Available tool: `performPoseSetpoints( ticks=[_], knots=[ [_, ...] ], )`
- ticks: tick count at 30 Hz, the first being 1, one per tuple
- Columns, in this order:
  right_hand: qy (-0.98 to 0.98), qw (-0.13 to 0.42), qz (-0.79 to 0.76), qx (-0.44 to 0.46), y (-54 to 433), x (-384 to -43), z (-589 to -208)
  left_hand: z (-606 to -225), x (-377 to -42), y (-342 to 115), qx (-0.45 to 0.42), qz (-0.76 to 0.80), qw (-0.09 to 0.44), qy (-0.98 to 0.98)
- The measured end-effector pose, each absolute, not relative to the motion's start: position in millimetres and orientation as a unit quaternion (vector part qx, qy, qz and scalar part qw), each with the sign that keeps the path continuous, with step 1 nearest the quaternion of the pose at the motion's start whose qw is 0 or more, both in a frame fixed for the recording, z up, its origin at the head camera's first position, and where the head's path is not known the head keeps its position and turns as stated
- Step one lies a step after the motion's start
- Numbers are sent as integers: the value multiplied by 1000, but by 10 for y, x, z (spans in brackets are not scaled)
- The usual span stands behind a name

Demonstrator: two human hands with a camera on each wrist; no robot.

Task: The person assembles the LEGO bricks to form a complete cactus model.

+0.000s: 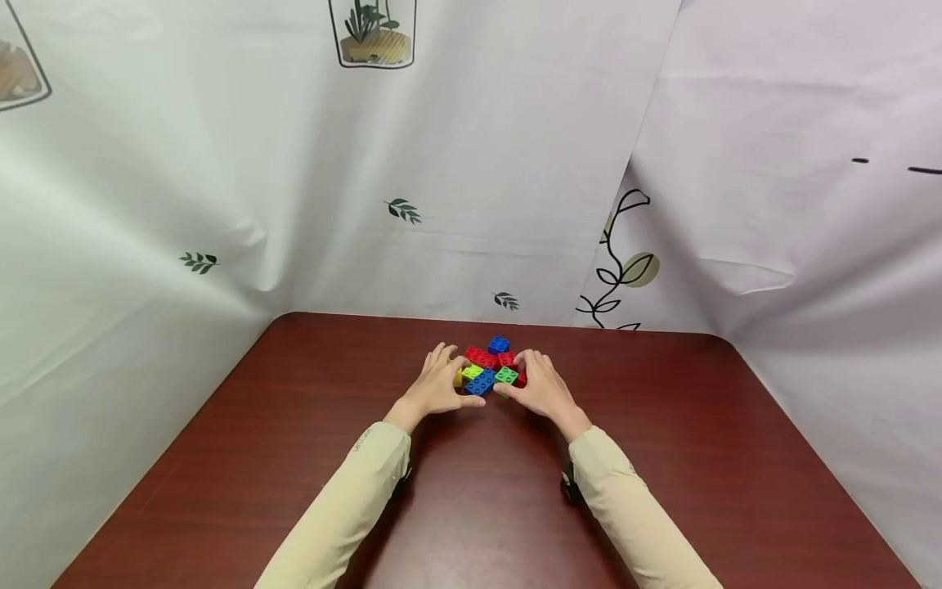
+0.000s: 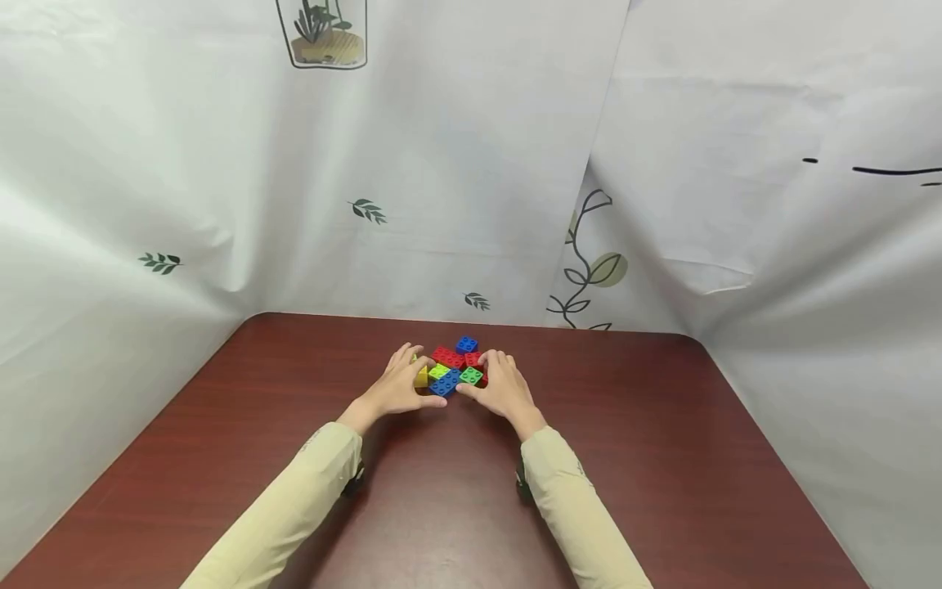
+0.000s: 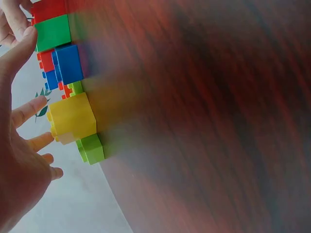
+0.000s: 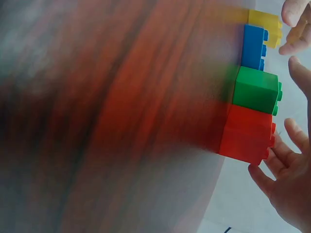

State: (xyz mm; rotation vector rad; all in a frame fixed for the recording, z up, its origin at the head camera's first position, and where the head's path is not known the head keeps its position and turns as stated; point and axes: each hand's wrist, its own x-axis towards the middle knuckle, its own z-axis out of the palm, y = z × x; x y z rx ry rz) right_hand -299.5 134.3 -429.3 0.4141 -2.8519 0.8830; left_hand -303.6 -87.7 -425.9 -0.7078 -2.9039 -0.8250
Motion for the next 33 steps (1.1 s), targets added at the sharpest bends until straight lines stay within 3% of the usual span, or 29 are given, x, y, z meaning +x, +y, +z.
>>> performPoseSetpoints(
  ticks=[14, 33],
  knots=[
    [-941, 65, 306, 128, 1390, -3004, -4332, -4324, -3018, -752, -266, -247, 123, -924],
    [-933, 59, 342, 95, 1367, -3001, -4408, -4315, -2934, -592, -170, -247, 22, -954]
  ],
)
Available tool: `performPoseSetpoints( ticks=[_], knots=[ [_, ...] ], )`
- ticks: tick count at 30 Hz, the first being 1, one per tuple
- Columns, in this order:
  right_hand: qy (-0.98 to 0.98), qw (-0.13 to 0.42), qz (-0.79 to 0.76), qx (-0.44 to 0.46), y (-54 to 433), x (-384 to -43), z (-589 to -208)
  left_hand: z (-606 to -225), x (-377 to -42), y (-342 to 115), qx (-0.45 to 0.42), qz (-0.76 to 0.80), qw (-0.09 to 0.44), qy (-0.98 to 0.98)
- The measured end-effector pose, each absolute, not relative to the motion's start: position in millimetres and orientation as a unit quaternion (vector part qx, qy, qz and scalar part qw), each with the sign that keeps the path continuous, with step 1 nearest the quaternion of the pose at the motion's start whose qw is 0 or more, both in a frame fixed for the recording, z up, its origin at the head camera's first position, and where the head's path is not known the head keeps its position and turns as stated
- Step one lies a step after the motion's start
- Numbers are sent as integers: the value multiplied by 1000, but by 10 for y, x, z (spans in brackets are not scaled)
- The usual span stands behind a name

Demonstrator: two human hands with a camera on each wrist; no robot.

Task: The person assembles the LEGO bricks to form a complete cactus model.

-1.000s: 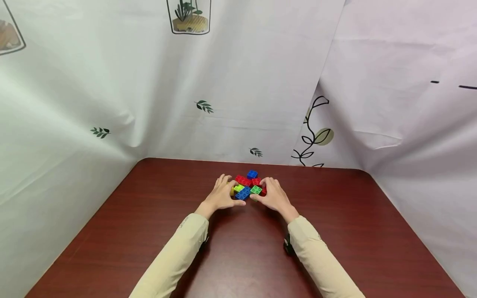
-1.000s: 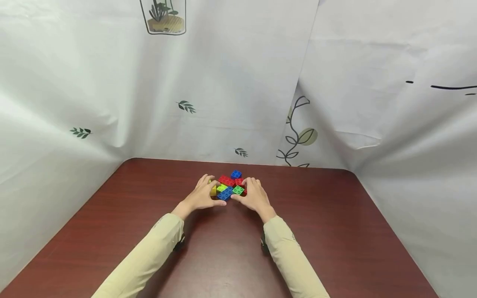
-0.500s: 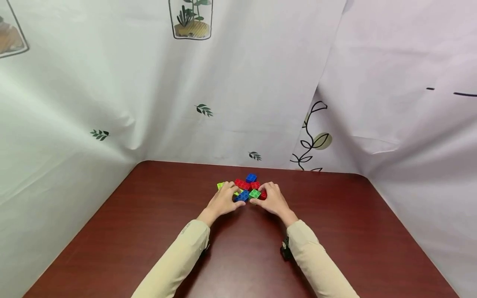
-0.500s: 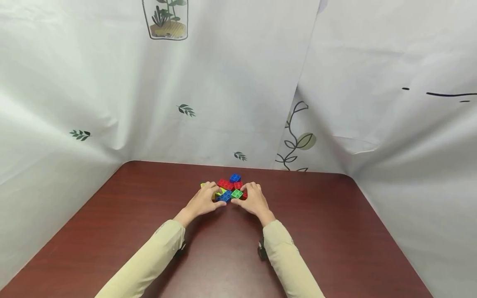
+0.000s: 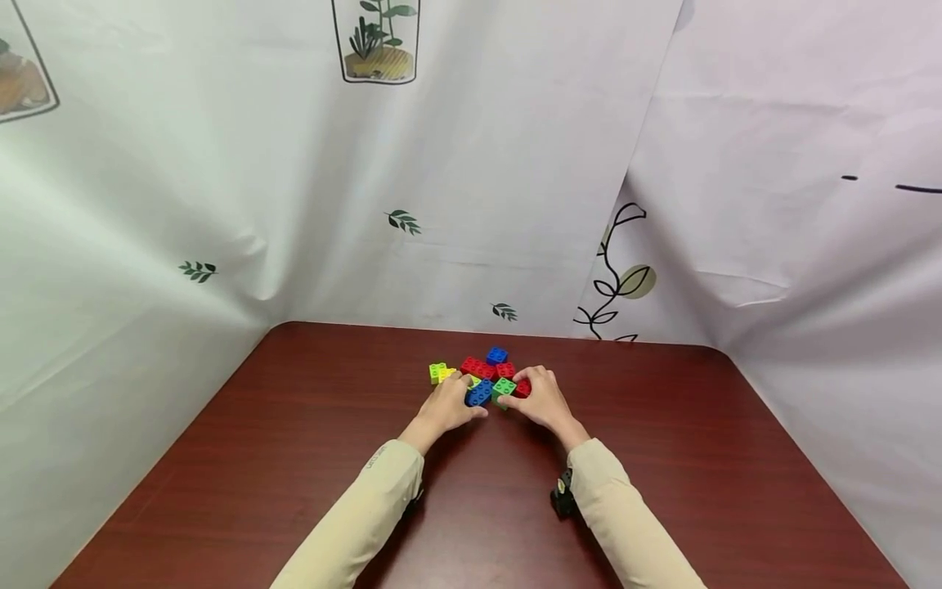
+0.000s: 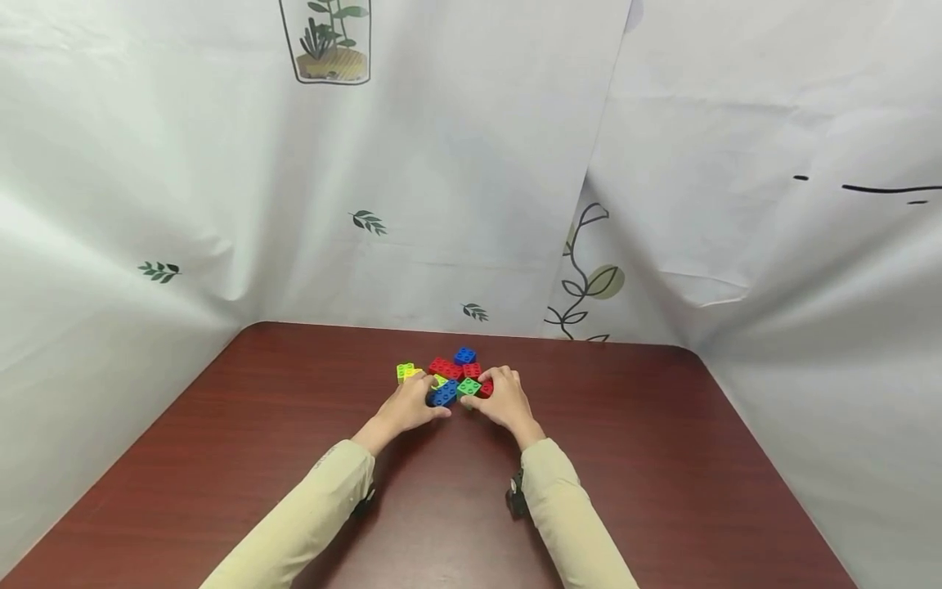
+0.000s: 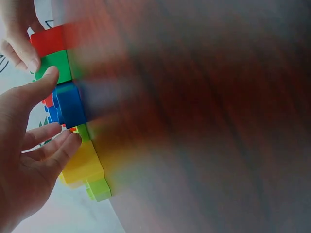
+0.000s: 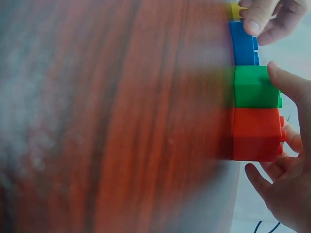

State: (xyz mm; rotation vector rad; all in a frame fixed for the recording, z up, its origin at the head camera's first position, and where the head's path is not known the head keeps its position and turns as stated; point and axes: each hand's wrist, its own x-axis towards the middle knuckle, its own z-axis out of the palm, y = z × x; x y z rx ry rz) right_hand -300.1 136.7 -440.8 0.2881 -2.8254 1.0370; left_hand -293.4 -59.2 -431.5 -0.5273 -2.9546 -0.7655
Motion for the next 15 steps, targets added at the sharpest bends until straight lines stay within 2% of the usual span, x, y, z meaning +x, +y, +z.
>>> performPoseSetpoints(
  ticks=[15],
  knots=[
    [-930, 53, 350, 100, 1378, -3011, -4427, -4351, -2991, -598, -179, -251, 11, -951]
  ],
)
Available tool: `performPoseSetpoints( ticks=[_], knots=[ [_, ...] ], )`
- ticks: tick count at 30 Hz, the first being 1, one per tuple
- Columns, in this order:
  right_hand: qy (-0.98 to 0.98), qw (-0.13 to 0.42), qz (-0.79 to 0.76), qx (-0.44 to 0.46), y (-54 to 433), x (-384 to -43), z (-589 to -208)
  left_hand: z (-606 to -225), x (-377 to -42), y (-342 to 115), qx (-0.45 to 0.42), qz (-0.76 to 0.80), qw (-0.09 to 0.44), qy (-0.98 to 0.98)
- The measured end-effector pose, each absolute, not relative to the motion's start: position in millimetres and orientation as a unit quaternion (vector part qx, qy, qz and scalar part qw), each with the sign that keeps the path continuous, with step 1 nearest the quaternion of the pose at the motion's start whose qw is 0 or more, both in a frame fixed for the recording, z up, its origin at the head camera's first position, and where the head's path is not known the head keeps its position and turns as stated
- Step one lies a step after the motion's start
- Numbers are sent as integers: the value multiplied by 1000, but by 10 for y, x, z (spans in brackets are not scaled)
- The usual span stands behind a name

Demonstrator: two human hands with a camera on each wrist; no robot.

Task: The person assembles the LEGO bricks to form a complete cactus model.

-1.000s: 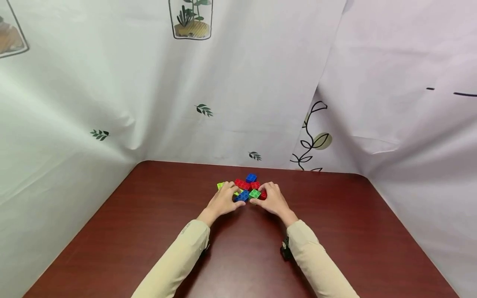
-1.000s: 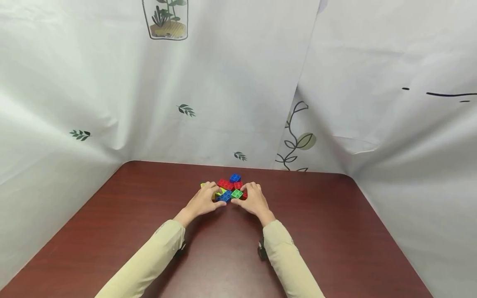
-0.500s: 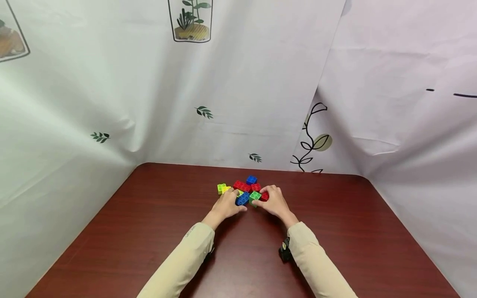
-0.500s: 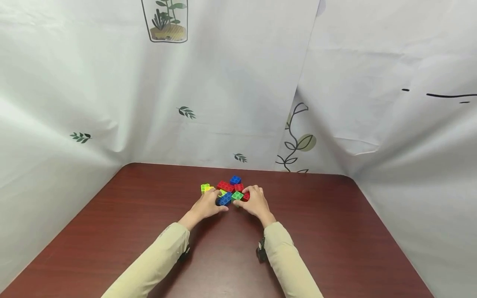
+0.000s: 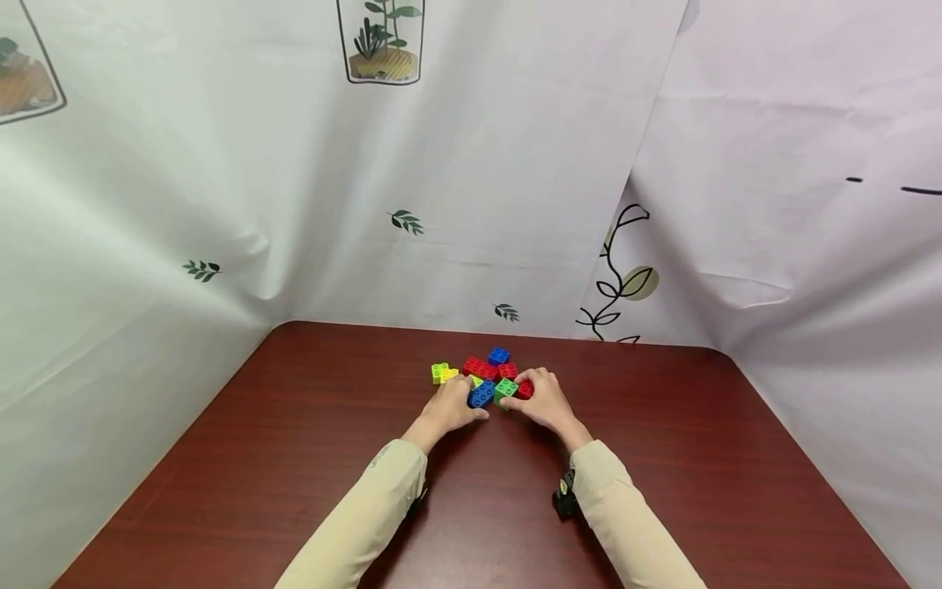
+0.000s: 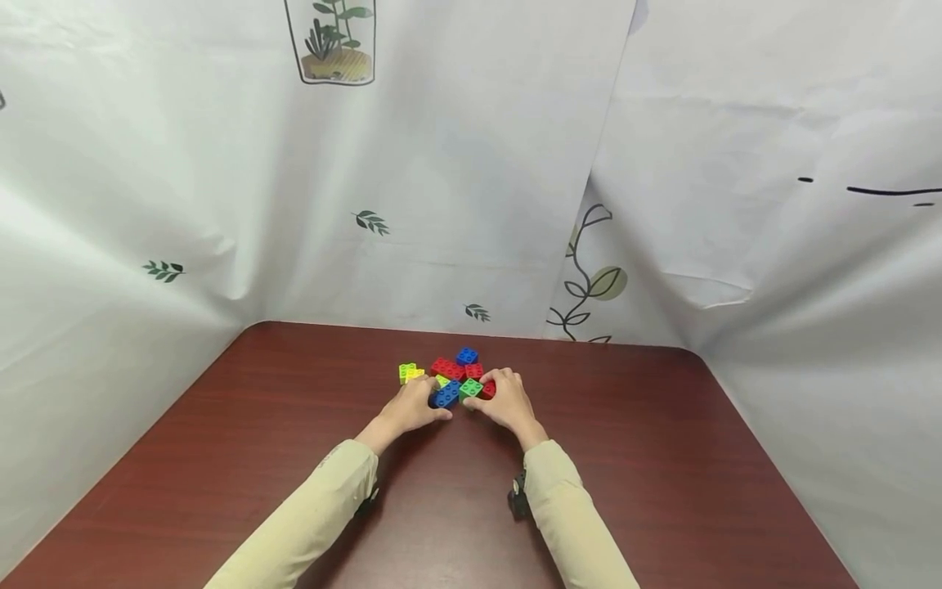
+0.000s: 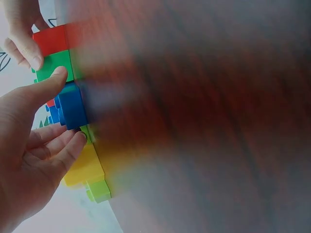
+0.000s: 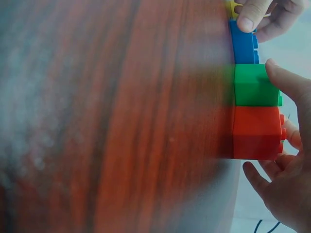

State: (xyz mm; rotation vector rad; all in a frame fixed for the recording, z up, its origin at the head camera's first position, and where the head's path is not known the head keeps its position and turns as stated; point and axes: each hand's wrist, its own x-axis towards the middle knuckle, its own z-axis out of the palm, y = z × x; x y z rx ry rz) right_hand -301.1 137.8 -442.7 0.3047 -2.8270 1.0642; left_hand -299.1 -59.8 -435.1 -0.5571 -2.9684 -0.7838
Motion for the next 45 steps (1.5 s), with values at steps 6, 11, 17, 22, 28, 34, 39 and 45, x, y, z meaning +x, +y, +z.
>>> performPoseSetpoints(
  ticks=[6, 11, 17, 22, 28, 34, 39, 45],
  knots=[
    [-927, 50, 360, 95, 1371, -2995, -4436, -4352, -2978, -605, -173, -249, 3, -953],
    [-923, 52, 371, 89, 1369, -2991, -4445, -4340, -2973, -606, -170, -252, -3, -953],
    [-909, 63, 402, 91, 1365, -2993, -4438, -4314, -2966, -646, -176, -264, 3, -948],
    [-904, 76, 410, 96, 1352, -3006, -4422, -4276, -2976, -684, -172, -296, 20, -939],
    [-896, 91, 421, 107, 1326, -2982, -4370, -4223, -2984, -724, -166, -343, 44, -924],
    [-876, 111, 455, 110, 1310, -2920, -4249, -4180, -3005, -752, -160, -381, 74, -908],
    [-870, 135, 455, 132, 1295, -2903, -4194, -4124, -2999, -824, -143, -418, 82, -894],
    [-864, 100, 478, 124, 1262, -2851, -4178, -4101, -2969, -942, -120, -460, 97, -874]
  ],
)
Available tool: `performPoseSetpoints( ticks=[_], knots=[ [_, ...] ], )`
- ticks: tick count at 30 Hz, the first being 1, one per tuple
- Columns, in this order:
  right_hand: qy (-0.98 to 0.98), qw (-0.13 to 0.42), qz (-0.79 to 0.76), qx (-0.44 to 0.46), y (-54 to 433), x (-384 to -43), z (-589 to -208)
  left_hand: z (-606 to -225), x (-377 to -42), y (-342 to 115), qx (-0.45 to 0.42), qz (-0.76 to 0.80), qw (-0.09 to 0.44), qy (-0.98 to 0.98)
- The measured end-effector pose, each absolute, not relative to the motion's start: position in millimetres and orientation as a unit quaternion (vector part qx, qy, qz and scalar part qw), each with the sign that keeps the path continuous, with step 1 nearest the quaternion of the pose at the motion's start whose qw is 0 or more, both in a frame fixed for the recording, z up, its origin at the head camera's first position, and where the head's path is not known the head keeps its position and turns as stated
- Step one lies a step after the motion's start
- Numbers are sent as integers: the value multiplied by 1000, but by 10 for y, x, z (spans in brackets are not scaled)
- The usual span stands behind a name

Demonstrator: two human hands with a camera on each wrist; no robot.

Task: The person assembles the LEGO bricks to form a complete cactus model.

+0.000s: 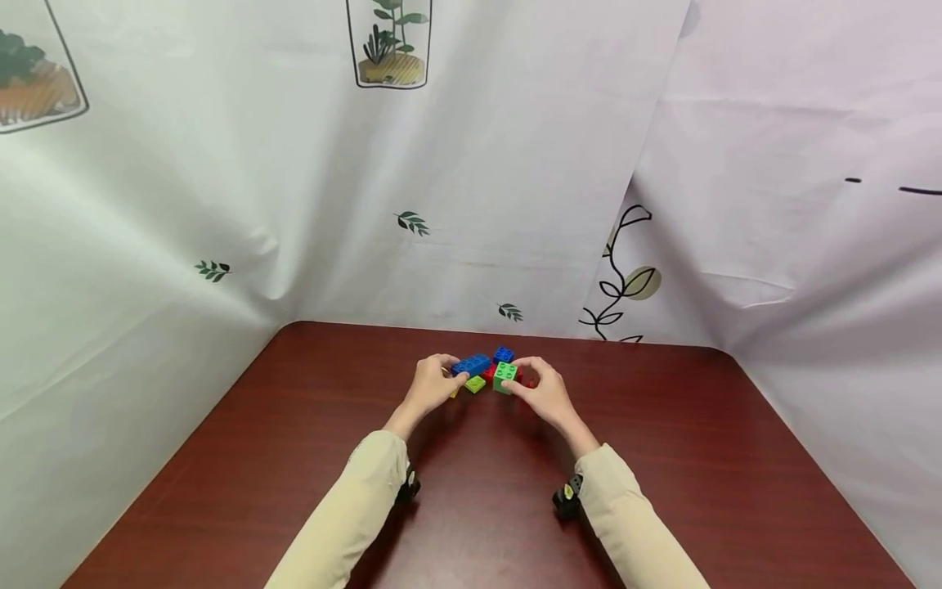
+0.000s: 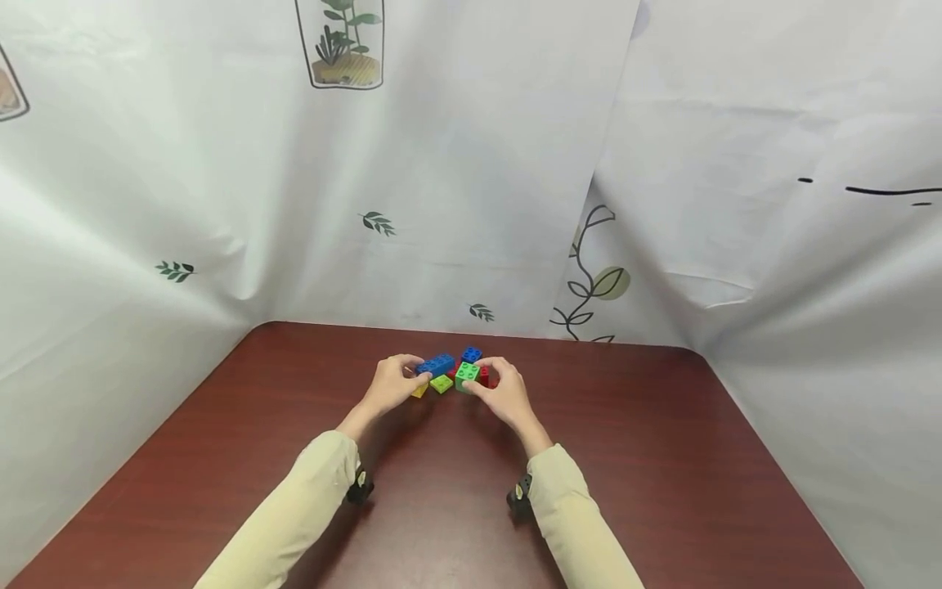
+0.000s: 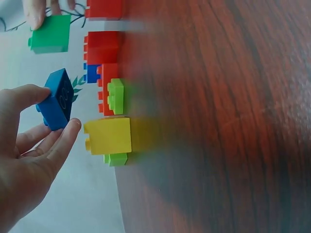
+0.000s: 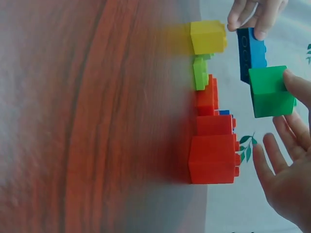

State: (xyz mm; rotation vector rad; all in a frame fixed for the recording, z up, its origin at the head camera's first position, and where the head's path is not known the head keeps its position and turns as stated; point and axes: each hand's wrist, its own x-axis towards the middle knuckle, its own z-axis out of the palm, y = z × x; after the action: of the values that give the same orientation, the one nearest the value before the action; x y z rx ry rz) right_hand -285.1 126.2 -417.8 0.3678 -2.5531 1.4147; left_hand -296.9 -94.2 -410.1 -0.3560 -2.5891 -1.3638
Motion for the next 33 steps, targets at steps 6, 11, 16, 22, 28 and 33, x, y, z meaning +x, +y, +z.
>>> performPoseSetpoints(
  ticks=[6, 11, 16, 22, 28, 33],
  knots=[
    [-838, 40, 529, 130, 1244, -2811, -4224, -4092, -2944, -994, -116, -473, 114, -866],
    [-811, -13, 566, 146, 1242, -2798, -4301, -4078, -2919, -998, -113, -478, 117, -863],
    [-805, -50, 575, 135, 1214, -2798, -4398, -4069, -2876, -1029, -118, -481, 131, -859],
    [-802, -74, 585, 97, 1182, -2808, -4471, -4071, -2838, -1080, -95, -502, 115, -852],
    [-795, -88, 595, 82, 1185, -2821, -4518, -4089, -2825, -1071, -98, -519, 106, -843],
    [-797, -82, 593, 86, 1166, -2828, -4588, -4085, -2800, -1041, -104, -530, 92, -837]
  ],
)
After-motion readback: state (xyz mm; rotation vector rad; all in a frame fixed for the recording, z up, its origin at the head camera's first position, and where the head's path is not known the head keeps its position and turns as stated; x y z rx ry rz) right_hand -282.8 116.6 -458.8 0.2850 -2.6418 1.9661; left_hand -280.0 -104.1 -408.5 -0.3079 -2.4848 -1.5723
